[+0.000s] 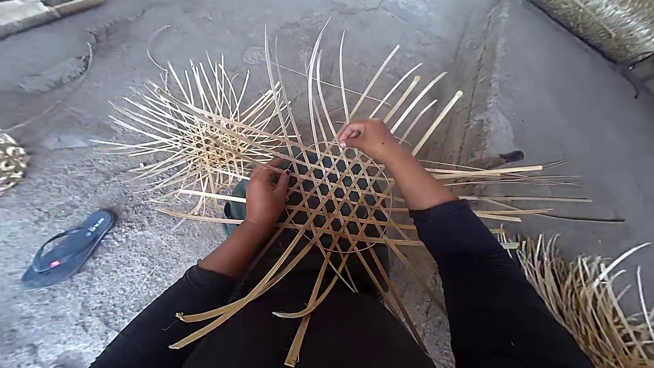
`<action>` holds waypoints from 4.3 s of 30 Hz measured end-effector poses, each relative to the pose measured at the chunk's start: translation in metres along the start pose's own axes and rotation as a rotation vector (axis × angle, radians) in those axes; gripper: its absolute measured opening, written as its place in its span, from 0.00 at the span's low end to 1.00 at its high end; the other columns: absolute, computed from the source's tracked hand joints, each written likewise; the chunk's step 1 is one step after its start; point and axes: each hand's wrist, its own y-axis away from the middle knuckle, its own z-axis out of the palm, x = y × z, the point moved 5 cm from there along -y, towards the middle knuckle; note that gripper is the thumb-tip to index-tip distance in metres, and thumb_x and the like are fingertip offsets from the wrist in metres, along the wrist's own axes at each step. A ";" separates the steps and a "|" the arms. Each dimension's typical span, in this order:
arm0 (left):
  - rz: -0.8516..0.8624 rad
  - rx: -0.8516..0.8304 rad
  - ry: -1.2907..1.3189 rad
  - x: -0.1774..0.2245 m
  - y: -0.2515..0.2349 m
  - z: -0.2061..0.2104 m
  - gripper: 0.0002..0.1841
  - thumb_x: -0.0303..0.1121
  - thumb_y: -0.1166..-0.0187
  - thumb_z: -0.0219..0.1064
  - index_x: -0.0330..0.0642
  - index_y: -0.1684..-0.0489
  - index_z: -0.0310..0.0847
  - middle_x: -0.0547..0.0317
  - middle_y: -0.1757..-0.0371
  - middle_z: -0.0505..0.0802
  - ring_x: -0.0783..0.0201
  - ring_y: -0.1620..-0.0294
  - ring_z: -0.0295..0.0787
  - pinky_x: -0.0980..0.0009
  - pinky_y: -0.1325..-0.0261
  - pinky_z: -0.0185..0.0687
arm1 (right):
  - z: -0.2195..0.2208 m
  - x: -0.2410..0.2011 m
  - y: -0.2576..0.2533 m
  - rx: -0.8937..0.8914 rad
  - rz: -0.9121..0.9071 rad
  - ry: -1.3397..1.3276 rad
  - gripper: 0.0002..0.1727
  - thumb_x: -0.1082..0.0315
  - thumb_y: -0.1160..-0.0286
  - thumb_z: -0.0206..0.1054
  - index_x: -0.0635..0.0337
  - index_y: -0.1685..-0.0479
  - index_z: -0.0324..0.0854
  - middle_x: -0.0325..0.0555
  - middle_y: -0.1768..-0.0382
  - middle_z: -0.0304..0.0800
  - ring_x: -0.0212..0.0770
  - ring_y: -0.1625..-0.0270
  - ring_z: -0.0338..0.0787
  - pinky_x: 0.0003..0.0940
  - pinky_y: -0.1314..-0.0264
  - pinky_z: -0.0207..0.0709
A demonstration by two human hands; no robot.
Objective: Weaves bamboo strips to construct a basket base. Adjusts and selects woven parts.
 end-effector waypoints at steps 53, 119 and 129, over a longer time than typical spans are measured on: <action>0.962 -1.013 -0.607 0.056 0.038 0.013 0.05 0.31 0.22 0.70 0.45 0.63 0.93 0.58 0.54 0.92 0.57 0.43 0.88 0.60 0.37 0.84 | 0.046 0.007 0.046 0.570 -0.136 0.155 0.15 0.73 0.14 0.55 0.59 0.48 0.90 0.57 0.48 0.91 0.60 0.37 0.86 0.51 0.32 0.80; -0.743 -0.145 0.747 0.009 -0.061 0.014 0.10 0.29 0.09 0.53 0.35 0.38 0.72 0.56 0.60 0.85 0.70 0.70 0.87 0.77 0.61 0.88 | 0.051 0.013 0.046 0.569 0.040 -0.008 0.13 0.72 0.15 0.60 0.56 0.48 0.91 0.56 0.44 0.92 0.60 0.35 0.87 0.55 0.29 0.78; -0.725 -0.276 0.606 0.004 -0.077 0.015 0.08 0.30 0.14 0.62 0.41 0.44 0.79 0.62 0.70 0.84 0.75 0.79 0.78 0.83 0.75 0.78 | 0.052 0.009 0.043 0.557 0.057 -0.013 0.11 0.71 0.15 0.61 0.57 0.48 0.91 0.57 0.45 0.91 0.60 0.37 0.87 0.56 0.31 0.79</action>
